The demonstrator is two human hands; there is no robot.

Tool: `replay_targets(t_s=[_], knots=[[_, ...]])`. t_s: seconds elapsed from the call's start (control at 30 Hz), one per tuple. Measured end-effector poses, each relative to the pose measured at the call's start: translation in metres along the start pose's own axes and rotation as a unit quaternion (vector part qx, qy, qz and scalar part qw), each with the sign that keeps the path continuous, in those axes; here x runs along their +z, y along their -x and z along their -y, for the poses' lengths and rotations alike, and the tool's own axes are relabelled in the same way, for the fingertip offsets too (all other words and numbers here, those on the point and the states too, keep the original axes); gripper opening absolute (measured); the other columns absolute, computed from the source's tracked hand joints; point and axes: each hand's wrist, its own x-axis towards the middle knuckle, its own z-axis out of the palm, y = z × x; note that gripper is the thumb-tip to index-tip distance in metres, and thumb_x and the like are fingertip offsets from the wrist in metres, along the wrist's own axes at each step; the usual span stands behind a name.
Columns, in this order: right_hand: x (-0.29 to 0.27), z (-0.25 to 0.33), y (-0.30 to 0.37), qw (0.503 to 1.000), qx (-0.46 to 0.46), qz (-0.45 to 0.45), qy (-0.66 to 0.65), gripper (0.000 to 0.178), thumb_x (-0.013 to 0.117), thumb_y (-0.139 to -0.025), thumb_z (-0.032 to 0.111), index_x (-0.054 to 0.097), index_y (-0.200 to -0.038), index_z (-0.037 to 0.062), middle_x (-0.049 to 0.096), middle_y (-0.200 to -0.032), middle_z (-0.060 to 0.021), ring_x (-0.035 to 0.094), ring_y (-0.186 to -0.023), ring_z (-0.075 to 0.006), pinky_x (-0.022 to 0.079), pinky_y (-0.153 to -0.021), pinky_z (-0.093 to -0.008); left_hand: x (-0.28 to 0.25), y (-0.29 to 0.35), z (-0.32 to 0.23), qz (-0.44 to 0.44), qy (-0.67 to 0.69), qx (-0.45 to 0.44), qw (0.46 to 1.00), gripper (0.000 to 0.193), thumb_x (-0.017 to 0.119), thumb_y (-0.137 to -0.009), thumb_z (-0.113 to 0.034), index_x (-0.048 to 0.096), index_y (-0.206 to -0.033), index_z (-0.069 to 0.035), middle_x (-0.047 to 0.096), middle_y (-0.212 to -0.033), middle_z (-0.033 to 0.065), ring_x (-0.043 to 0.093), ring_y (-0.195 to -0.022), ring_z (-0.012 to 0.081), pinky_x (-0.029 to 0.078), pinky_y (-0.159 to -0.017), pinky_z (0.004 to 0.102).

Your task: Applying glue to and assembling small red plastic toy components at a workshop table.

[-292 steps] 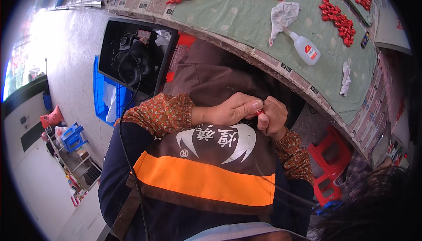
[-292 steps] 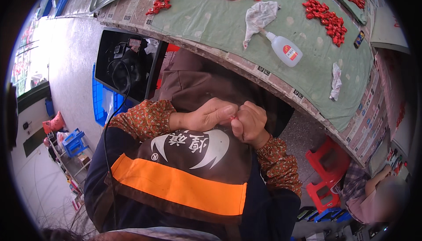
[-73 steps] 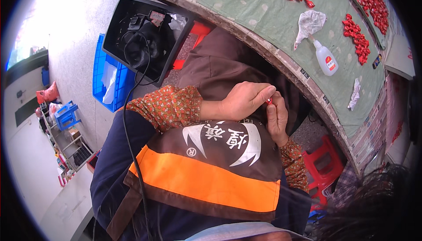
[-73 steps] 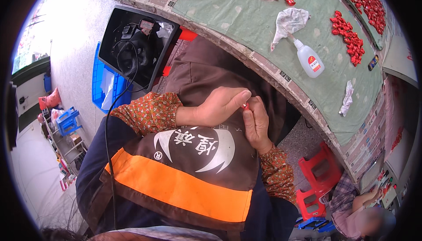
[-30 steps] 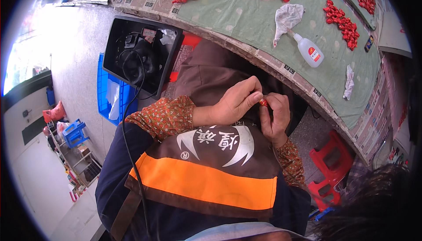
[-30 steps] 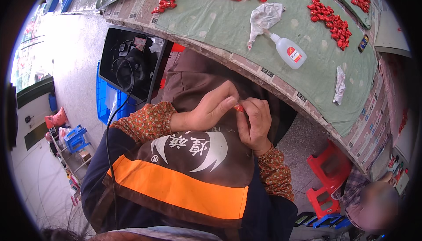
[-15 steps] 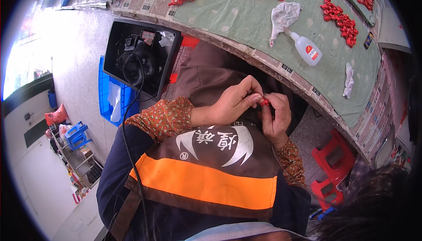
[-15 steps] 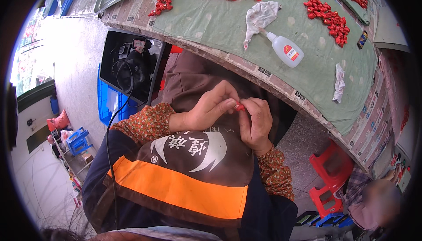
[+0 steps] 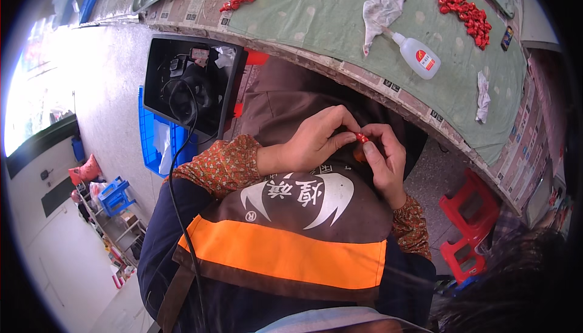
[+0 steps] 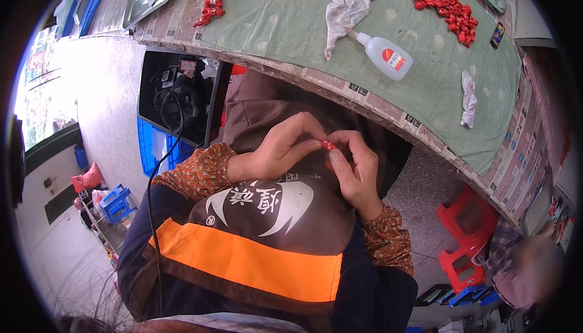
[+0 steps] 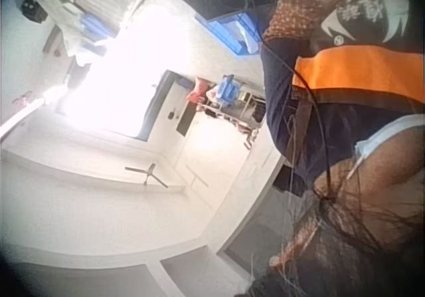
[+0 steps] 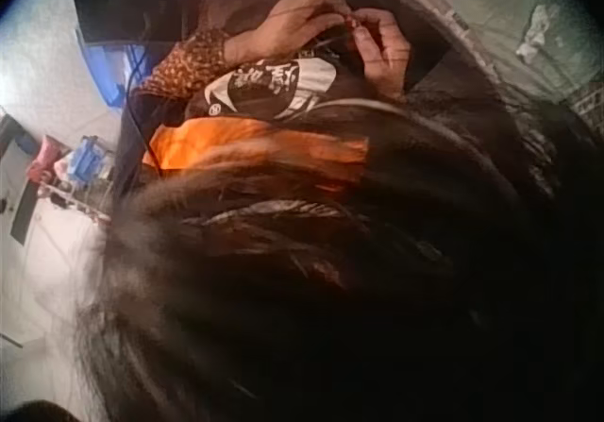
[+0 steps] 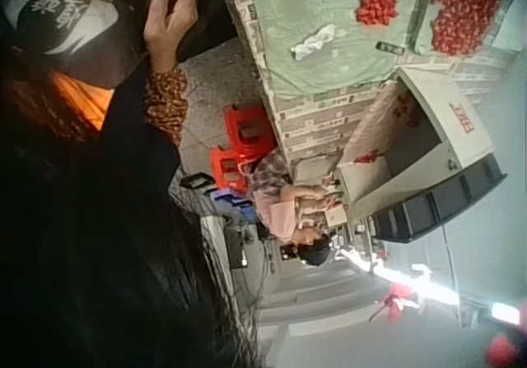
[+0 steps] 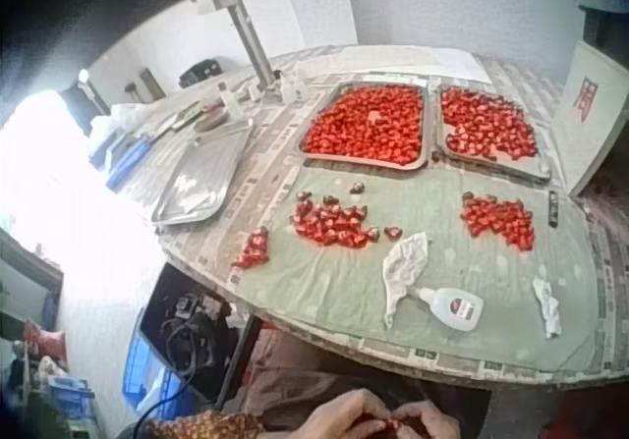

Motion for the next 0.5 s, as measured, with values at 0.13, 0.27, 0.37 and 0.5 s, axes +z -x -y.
replay_targets(t_s=[0.13,0.27,0.37,0.5], knots=[[0.001,-0.008,-0.001,1.0,-0.006,0.0,0.013,0.017,0.058,-0.095,0.007,0.061,-0.11,-0.0009,0.064,-0.087,-0.0028,0.059,-0.074,-0.0065,0.048,-0.067,-0.0229,-0.002,-0.002,-0.002,0.006,-0.035,0.031,0.999,0.015,0.067,-0.091,0.001,0.061,-0.105,-0.002,0.061,-0.101,0.0122,0.062,-0.094,0.0282,0.05,-0.083,0.0358],[0.006,-0.009,-0.001,1.0,0.023,-0.009,0.01,0.015,0.06,-0.092,0.002,0.06,-0.107,-0.0006,0.065,-0.085,-0.002,0.059,-0.072,-0.006,0.048,-0.065,-0.0227,-0.002,-0.002,-0.001,0.012,-0.043,0.035,0.998,0.015,0.067,-0.092,-0.003,0.058,-0.104,-0.003,0.061,-0.099,0.011,0.061,-0.093,0.0292,0.05,-0.081,0.0371],[0.013,-0.004,-0.001,0.998,0.007,-0.035,0.051,0.015,0.061,-0.09,0.001,0.059,-0.105,-0.0002,0.066,-0.083,-0.0041,0.062,-0.07,-0.0085,0.049,-0.062,-0.0249,-0.001,-0.002,-0.005,0.026,0.004,-0.012,1.0,0.014,0.064,-0.096,-0.004,0.055,-0.107,-0.002,0.061,-0.096,0.0111,0.063,-0.088,0.0251,0.05,-0.078,0.0343],[0.017,-0.002,0.001,0.978,-0.082,-0.052,0.187,0.018,0.063,-0.088,0.002,0.058,-0.105,0.0009,0.067,-0.081,-0.0127,0.068,-0.066,-0.0211,0.052,-0.06,-0.032,-0.002,0.001,0.0,0.066,0.167,-0.141,0.974,0.015,0.057,-0.104,-0.011,0.046,-0.107,-0.002,0.06,-0.089,0.0079,0.059,-0.079,0.0126,0.05,-0.071,0.0277]])
